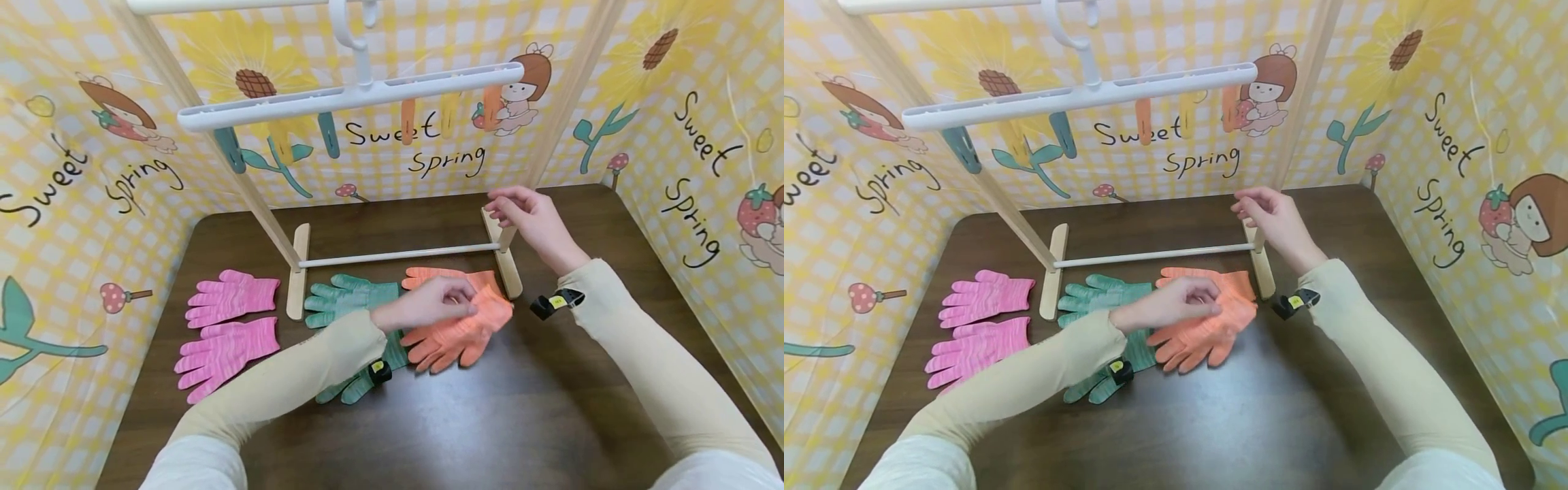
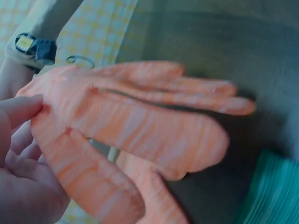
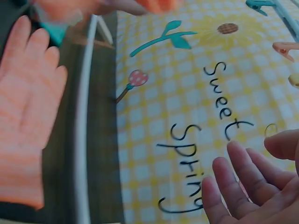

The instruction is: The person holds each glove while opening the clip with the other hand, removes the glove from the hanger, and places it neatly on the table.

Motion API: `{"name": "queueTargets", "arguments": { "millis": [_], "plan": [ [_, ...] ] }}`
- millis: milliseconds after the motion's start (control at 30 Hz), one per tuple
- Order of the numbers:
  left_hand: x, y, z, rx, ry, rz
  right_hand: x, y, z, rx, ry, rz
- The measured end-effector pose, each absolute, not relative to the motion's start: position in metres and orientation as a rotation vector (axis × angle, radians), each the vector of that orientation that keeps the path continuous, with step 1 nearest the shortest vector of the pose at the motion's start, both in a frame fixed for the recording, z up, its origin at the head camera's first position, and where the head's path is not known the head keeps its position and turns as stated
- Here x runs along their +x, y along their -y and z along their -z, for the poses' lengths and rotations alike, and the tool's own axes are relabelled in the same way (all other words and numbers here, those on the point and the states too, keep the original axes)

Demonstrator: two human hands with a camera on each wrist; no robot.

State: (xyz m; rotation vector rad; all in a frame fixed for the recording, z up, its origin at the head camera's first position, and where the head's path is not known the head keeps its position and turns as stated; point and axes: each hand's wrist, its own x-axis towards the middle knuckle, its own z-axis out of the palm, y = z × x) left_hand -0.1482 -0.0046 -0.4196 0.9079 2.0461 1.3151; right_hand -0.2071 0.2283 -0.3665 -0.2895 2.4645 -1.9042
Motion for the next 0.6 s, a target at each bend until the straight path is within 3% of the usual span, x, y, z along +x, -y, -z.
{"name": "queueTargets", "arguments": {
  "millis": [367,600],
  "plan": [
    [-0.132,-0.033,0.449,0.963,-2.212,-1.013,-0.19,-0.255,0.402,-0.253,-2.478,1.719],
    [-0.121,-0.028,0.452,1.127,-2.426,-0.8,-0.183,-0.262,0.414,-0.234,-2.452,1.697]
  ]
}}
